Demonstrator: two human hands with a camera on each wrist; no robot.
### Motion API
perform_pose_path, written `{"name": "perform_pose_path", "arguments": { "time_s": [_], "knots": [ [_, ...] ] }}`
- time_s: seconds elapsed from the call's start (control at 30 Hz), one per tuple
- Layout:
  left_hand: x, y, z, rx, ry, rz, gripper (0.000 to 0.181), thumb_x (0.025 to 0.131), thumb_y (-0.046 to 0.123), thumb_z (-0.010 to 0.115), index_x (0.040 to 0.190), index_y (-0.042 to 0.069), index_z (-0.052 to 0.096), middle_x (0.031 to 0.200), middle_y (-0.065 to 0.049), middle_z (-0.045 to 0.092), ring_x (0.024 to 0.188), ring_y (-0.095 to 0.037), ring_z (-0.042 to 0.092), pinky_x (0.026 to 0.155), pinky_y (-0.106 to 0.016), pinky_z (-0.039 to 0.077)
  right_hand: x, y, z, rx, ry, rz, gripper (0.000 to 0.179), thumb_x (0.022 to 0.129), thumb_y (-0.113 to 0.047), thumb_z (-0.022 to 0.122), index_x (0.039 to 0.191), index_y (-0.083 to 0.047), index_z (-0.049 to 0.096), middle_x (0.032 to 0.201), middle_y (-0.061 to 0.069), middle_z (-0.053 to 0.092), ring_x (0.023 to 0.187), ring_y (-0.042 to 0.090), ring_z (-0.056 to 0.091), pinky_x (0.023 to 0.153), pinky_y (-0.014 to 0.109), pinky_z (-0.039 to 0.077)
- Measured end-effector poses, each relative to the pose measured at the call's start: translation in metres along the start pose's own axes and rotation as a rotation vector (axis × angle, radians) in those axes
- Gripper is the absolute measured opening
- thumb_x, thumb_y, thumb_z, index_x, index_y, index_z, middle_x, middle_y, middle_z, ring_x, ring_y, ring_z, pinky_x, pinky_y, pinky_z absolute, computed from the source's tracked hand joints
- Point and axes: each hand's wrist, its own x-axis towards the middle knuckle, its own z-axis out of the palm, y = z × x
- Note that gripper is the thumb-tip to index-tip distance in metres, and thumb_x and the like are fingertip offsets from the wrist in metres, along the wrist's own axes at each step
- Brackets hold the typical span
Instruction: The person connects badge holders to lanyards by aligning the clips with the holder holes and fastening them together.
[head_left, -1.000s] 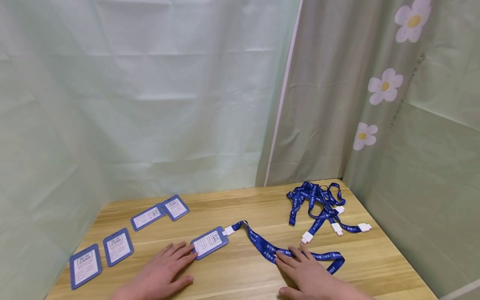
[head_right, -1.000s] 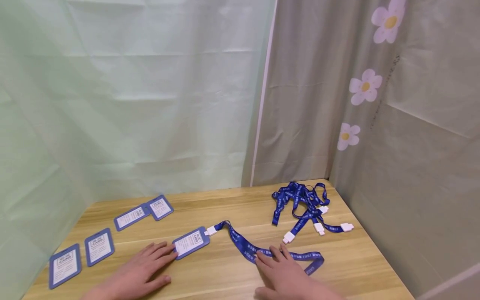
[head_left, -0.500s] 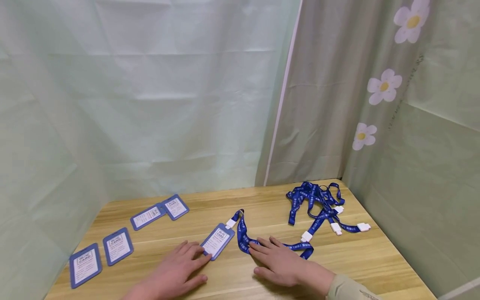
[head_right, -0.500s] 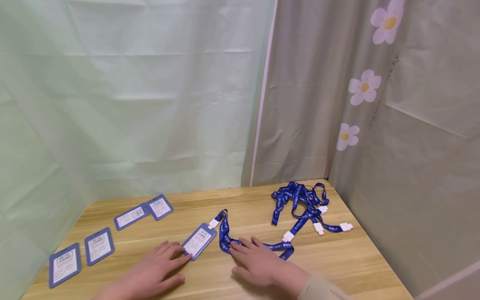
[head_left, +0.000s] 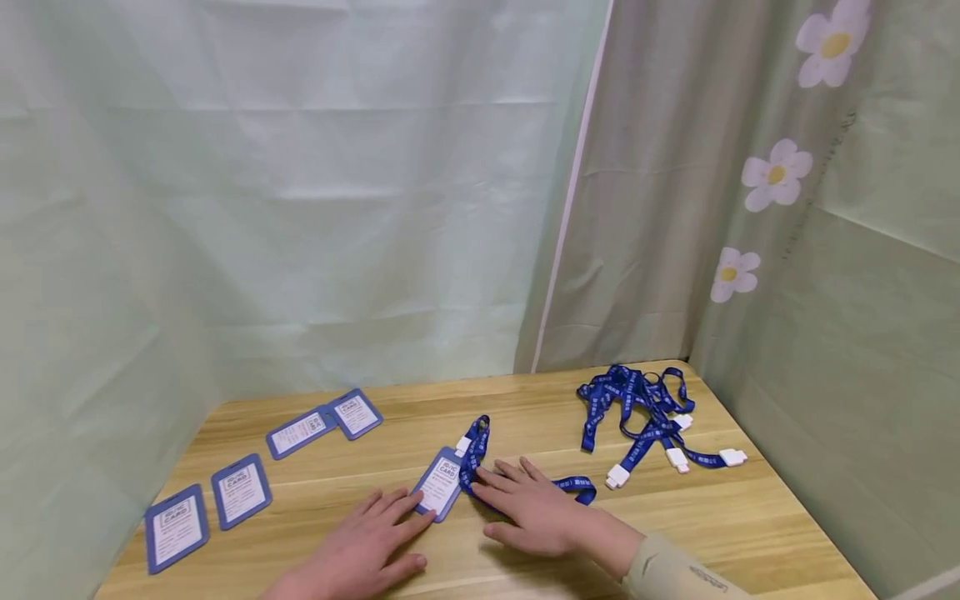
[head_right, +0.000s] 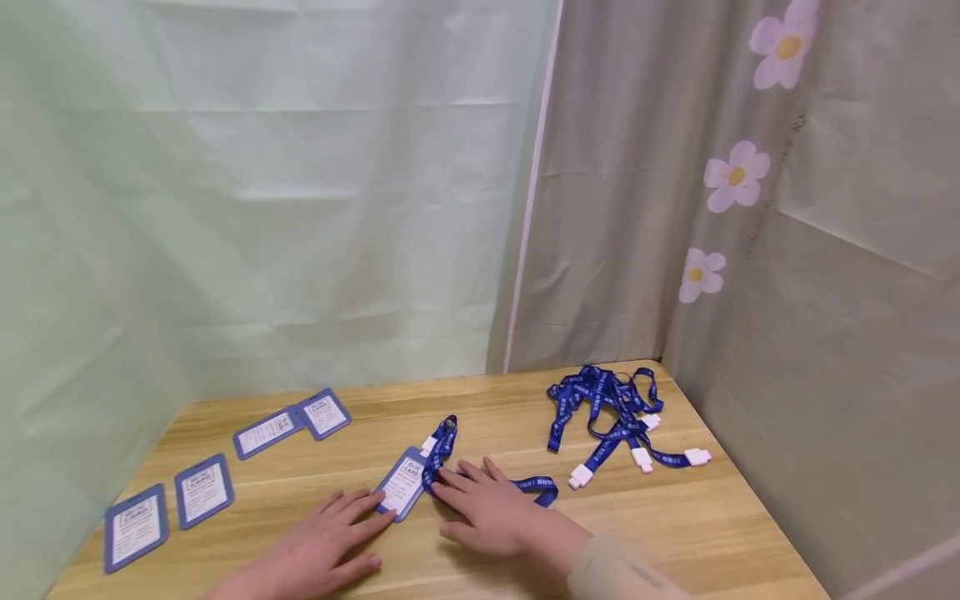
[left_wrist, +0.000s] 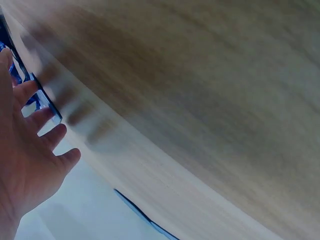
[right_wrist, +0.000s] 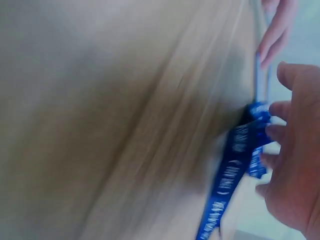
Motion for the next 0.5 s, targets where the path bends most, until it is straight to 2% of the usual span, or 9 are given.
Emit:
{"name": "perform_pose_path", "arguments": {
  "time_s": [0.1,0.27,0.37,0.5],
  "knots": [
    [0.001,0.002,0.001,-0.017,-0.014,-0.014,0.064,0.103,0.065,0.04,0.152,0.027,0.053,0.158,-0.007,0.045,0.143,-0.037,0.041,0.114,-0.065,0.03,-0.027,-0.006,-0.004,-0.009,0.02,0.055,0.064,0.107,-0.058,0.038,0.162,-0.027,0.033,0.168,0.003,0.025,0.153,0.041,0.019,0.118,0.07,0.014],
    [0.001,0.004,0.001,-0.053,-0.035,-0.048,0.065,0.102,0.067,0.041,0.152,0.027,0.053,0.159,-0.008,0.043,0.143,-0.039,0.04,0.113,-0.07,0.028,-0.072,-0.005,-0.003,0.069,-0.041,0.211,0.073,0.102,-0.068,0.039,0.161,-0.026,0.035,0.169,0.01,0.02,0.151,0.052,0.013,0.111,0.079,0.013],
    [0.001,0.005,0.001,-0.067,-0.035,-0.063,0.065,0.101,0.068,0.041,0.152,0.028,0.053,0.159,-0.008,0.043,0.144,-0.04,0.039,0.111,-0.072,0.027,-0.085,0.0,0.002,0.14,-0.069,0.276,0.078,0.098,-0.072,0.043,0.161,-0.027,0.037,0.17,0.014,0.016,0.149,0.057,0.01,0.108,0.083,0.013],
    [0.003,0.006,0.003,-0.074,-0.036,-0.068,0.066,0.101,0.068,0.041,0.152,0.029,0.052,0.159,-0.007,0.043,0.144,-0.04,0.038,0.111,-0.073,0.026,-0.087,0.005,0.009,0.189,-0.058,0.318,0.08,0.094,-0.077,0.044,0.161,-0.035,0.034,0.171,0.015,0.01,0.147,0.061,0.006,0.107,0.083,0.012]
  ]
}}
